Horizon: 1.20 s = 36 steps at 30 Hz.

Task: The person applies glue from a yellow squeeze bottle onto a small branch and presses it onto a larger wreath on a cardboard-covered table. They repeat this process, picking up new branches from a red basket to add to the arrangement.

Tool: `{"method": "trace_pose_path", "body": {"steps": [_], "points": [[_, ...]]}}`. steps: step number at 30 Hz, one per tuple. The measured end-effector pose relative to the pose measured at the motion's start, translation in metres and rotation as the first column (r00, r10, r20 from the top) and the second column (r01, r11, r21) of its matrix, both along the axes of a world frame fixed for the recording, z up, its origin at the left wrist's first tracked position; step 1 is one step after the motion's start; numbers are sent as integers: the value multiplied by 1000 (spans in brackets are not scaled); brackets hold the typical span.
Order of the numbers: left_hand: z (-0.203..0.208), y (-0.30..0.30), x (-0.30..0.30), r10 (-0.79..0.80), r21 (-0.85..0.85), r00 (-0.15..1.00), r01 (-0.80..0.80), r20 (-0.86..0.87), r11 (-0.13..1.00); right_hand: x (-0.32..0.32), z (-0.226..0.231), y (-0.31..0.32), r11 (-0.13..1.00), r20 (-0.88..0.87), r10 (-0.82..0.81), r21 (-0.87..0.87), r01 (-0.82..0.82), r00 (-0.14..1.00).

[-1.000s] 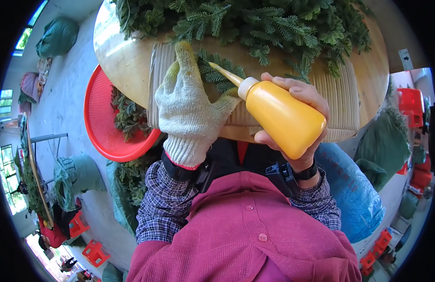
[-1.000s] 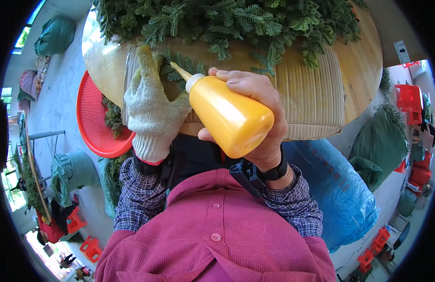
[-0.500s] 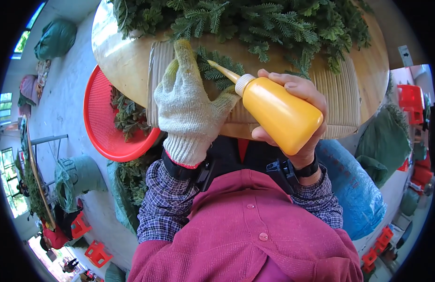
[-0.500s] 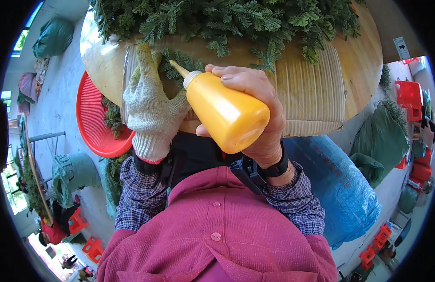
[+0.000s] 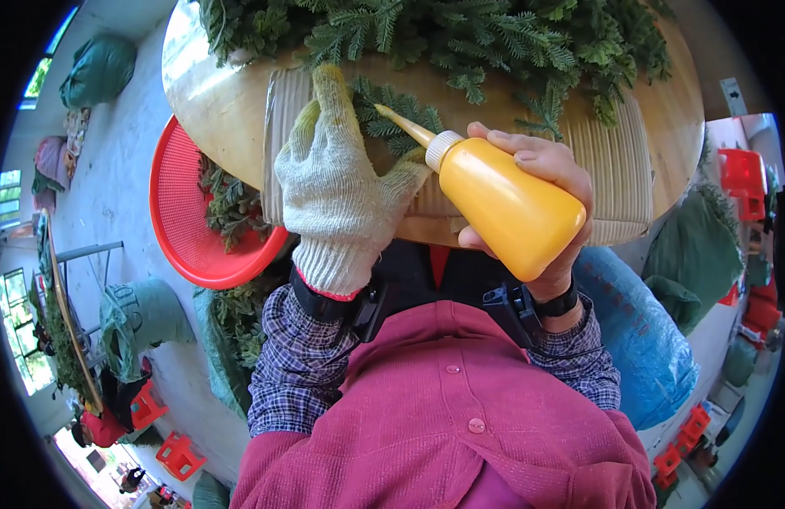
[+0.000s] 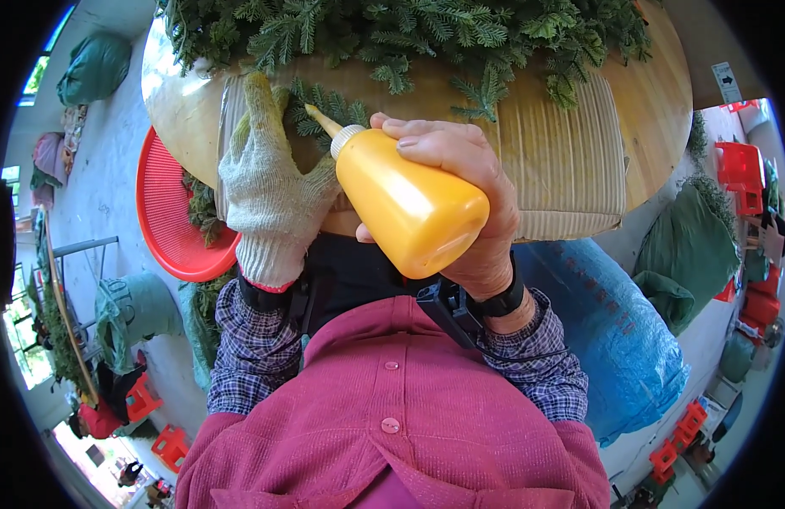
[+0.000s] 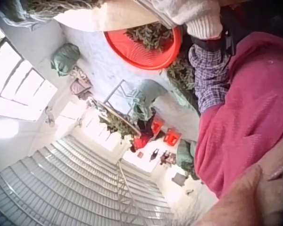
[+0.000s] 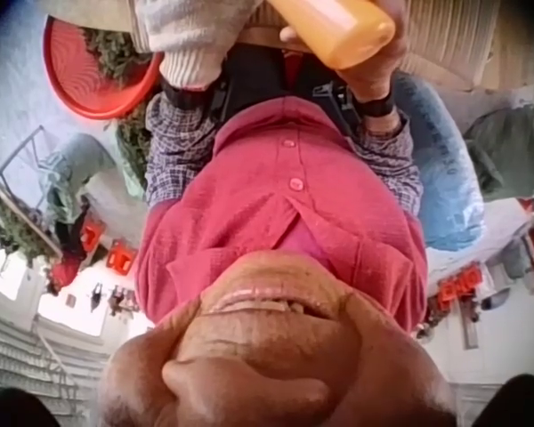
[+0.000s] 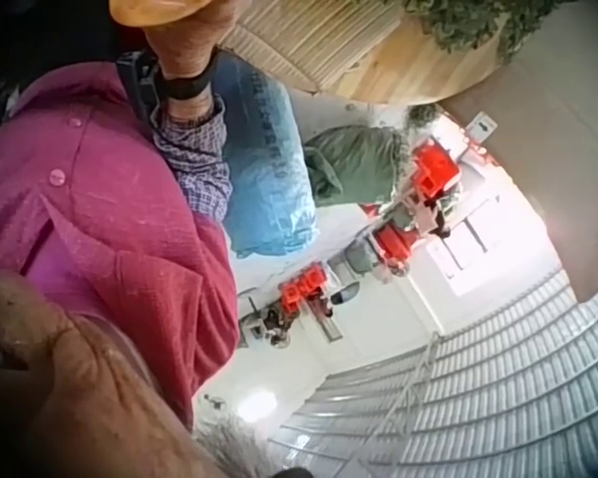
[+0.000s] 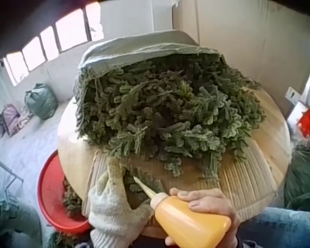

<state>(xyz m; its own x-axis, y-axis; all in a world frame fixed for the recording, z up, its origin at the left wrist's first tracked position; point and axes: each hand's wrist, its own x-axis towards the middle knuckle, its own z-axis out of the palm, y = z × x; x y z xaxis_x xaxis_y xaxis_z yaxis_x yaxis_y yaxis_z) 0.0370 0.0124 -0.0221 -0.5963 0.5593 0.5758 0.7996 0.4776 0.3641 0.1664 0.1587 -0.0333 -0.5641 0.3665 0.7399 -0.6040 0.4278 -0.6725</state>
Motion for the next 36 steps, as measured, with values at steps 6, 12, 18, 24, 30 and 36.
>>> {"method": "trace_pose_path", "body": {"steps": [6, 12, 18, 24, 30, 36], "points": [[-1, 1, 1, 16, -12, 1000, -16, 1, 1000, 10, -2, 6, 994, 96, -9, 112, -1, 995], [6, -1, 2, 21, -49, 1000, -21, -7, 999, 12, 0, 4, 997, 114, 1, 78, -10, 993], [4, 0, 1, 18, -49, 999, -19, -29, 999, 12, 1, 0, 999, 31, -15, -30, 16, 999], [1, -1, 2, 20, -59, 1000, -20, 8, 998, 17, 2, 1, 1000, 43, -23, -17, 24, 999], [1, -2, 1, 21, -64, 1000, -19, 21, 998, 18, 0, 5, 1000, 23, -9, 7, 8, 1000], [0, 0, 1, 23, -71, 1000, -23, 0, 997, 24, 2, 7, 999, 41, -24, 37, 22, 999]]}}
